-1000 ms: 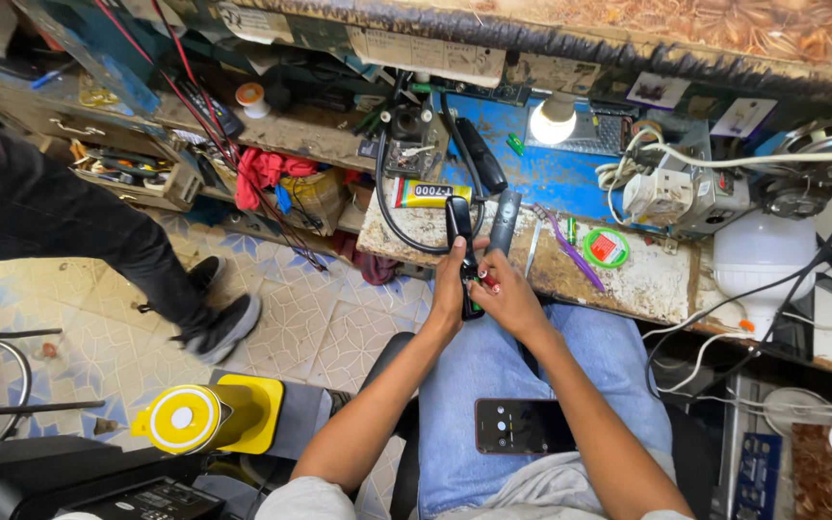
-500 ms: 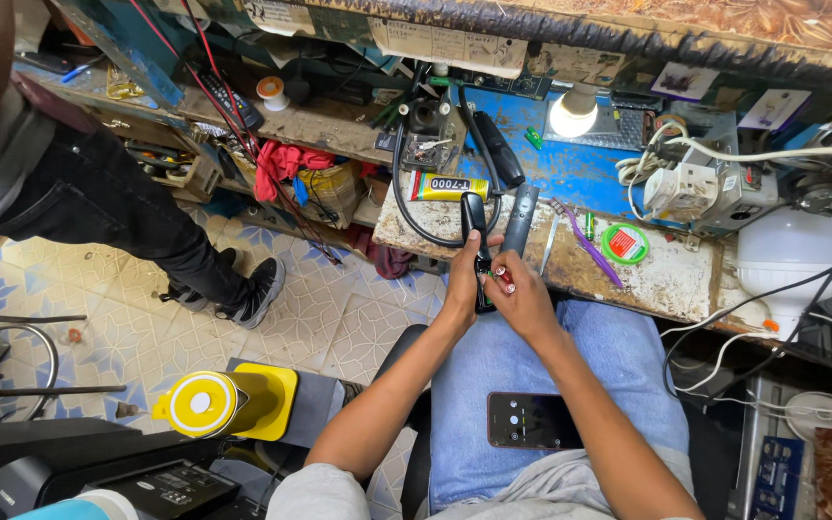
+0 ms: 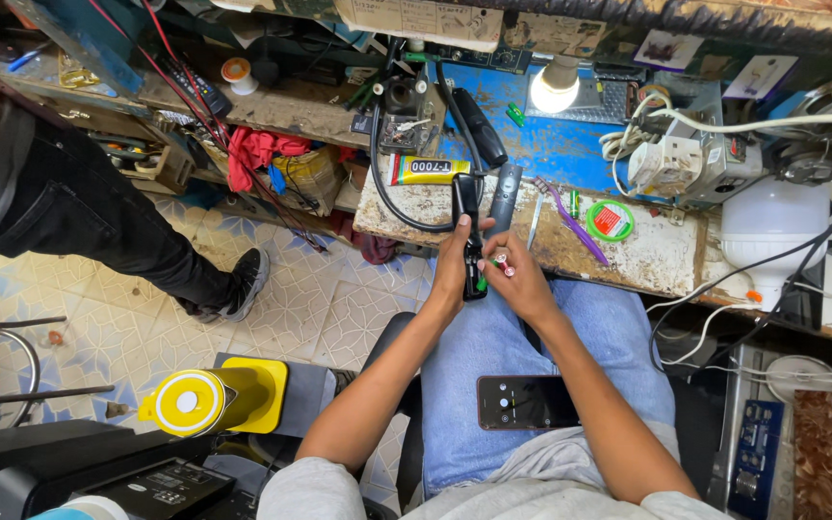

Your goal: The person sits in a chair and uses a smartphone to take a picture of a remote control. They then open the battery compartment of the remote, remove the old batteries, and insert new batteries before closing the compartment.

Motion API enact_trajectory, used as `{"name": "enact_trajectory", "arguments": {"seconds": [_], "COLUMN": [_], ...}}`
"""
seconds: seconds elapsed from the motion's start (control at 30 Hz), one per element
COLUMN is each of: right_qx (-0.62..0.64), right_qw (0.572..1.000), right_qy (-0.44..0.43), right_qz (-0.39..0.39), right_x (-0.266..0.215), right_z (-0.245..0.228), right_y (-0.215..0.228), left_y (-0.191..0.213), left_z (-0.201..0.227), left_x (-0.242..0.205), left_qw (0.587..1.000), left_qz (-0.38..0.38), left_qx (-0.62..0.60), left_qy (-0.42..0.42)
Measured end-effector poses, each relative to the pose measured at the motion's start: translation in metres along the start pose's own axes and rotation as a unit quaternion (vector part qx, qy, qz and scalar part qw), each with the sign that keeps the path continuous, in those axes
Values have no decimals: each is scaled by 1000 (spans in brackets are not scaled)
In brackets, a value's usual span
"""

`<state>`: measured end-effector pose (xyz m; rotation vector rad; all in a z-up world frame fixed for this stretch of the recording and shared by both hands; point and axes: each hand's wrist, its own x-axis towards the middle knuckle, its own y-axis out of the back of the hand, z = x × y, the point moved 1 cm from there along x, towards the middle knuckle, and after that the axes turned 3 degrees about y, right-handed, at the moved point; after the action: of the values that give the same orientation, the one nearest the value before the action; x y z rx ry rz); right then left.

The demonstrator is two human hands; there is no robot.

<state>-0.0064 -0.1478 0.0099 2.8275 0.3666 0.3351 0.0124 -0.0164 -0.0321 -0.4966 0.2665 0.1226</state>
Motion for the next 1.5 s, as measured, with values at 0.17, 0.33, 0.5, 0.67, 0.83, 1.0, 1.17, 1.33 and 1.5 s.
{"name": "enact_trajectory", "arguments": {"seconds": [0.17, 0.33, 0.5, 0.67, 0.83, 1.0, 1.17, 1.33, 1.5], "right_qx": [-21, -111, -423, -504, -501, -337, 190, 240, 267], "right_qw": [999, 983, 890, 858, 858, 934, 976, 968, 960], "right_qy": [-1, 15, 78, 44, 21, -55, -104, -76, -78], "right_qz": [32, 146, 148, 90, 106, 105, -11, 7, 17], "right_x": [8, 52, 95, 100, 89, 57, 13, -19, -40], "right_z": [4, 18, 56, 86, 89, 7, -43, -52, -35], "right_y": [23, 83, 119, 118, 121, 94, 62, 41, 32], "left_y": [6, 6, 1, 4, 4, -4, -7, -8, -9], "left_z": [6, 8, 8, 3, 2, 11, 8, 4, 5], "left_x": [2, 3, -2, 5, 3, -5, -7, -8, -10], "left_qw": [995, 994, 994, 993, 993, 992, 990, 989, 988], "left_qz": [27, 28, 15, 10, 10, -22, -41, -55, -76], "left_qx": [-87, -98, -91, -96, -98, -113, -122, -130, -130], "left_qy": [43, 48, 64, 64, 68, 61, 52, 46, 36]}}
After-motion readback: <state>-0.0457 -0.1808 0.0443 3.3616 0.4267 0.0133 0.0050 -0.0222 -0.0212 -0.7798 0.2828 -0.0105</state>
